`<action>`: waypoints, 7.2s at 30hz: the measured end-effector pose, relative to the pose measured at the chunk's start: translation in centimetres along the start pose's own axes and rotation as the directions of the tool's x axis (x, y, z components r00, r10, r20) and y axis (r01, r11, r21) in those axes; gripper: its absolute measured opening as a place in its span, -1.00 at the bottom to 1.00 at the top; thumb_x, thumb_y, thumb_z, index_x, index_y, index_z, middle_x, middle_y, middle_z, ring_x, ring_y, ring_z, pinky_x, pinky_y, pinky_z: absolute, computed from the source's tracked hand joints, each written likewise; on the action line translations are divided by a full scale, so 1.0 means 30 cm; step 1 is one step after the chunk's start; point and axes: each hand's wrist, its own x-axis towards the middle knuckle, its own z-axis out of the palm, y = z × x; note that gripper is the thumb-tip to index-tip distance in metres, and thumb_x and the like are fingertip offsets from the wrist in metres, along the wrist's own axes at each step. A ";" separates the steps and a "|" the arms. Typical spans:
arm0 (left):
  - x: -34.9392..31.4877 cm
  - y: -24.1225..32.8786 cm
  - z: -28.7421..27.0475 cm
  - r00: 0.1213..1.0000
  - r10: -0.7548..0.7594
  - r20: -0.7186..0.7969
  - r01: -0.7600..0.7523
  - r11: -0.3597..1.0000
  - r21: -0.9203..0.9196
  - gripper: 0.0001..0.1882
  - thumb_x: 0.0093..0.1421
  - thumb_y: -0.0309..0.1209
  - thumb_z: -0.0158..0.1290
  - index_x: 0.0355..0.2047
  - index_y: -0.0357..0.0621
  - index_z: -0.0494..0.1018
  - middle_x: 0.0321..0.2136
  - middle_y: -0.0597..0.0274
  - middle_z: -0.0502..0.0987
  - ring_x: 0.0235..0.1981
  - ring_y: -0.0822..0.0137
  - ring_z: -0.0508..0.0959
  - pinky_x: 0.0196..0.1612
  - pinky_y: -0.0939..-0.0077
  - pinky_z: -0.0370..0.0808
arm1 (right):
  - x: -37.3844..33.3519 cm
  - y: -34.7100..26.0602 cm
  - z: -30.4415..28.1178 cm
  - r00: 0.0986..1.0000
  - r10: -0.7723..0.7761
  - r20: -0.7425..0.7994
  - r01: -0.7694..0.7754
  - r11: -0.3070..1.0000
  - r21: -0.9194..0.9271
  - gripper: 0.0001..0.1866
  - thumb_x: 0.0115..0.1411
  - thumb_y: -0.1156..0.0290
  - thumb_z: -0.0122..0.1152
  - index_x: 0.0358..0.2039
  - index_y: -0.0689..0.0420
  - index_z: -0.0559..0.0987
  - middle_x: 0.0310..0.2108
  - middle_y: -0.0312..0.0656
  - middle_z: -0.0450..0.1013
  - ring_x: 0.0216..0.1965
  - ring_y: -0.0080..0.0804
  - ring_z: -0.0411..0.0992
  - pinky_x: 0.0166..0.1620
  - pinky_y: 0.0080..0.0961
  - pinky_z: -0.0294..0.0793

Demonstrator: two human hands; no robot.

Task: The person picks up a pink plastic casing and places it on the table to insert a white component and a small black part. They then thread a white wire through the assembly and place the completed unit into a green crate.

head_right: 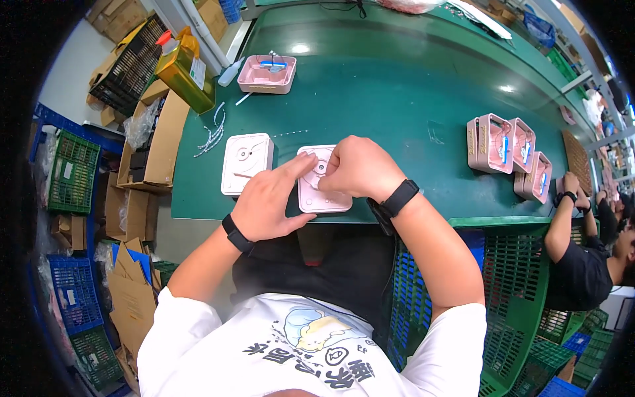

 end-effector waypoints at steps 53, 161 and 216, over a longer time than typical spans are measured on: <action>0.058 -0.033 0.007 0.971 0.226 0.078 -0.239 0.919 0.313 -0.36 0.03 -0.09 0.47 0.09 -0.02 0.58 0.12 0.16 0.59 0.27 0.05 0.58 0.04 0.12 0.60 | 0.101 0.150 -0.004 0.845 -0.533 -0.040 0.534 0.838 0.111 -0.78 0.03 0.42 0.58 -0.39 0.14 0.65 0.00 -0.15 0.54 -0.30 -0.41 0.49 -0.17 -0.42 0.57; -0.098 -0.017 0.119 0.909 -0.328 -0.258 0.330 0.943 -0.033 0.35 -0.07 0.02 0.65 0.60 -0.27 0.20 0.59 -0.26 0.26 0.45 -0.25 0.49 0.39 -0.07 0.46 | 0.063 0.040 0.157 0.939 -0.187 -0.289 0.282 0.900 0.333 -0.82 0.30 0.52 0.53 -0.12 0.17 0.70 -0.28 -0.42 0.60 -0.32 -0.74 0.47 -0.27 -0.62 0.51; -0.099 -0.014 0.132 0.906 -0.278 -0.320 0.308 0.950 0.047 0.29 -0.02 0.08 0.61 0.59 -0.24 0.24 0.56 -0.28 0.29 0.36 -0.23 0.56 0.28 -0.04 0.52 | 0.026 0.012 0.118 0.861 -0.392 -0.325 0.442 0.892 0.094 -0.84 0.29 0.52 0.55 -0.13 0.18 0.76 -0.23 -0.24 0.71 -0.21 -0.47 0.65 -0.11 -0.46 0.65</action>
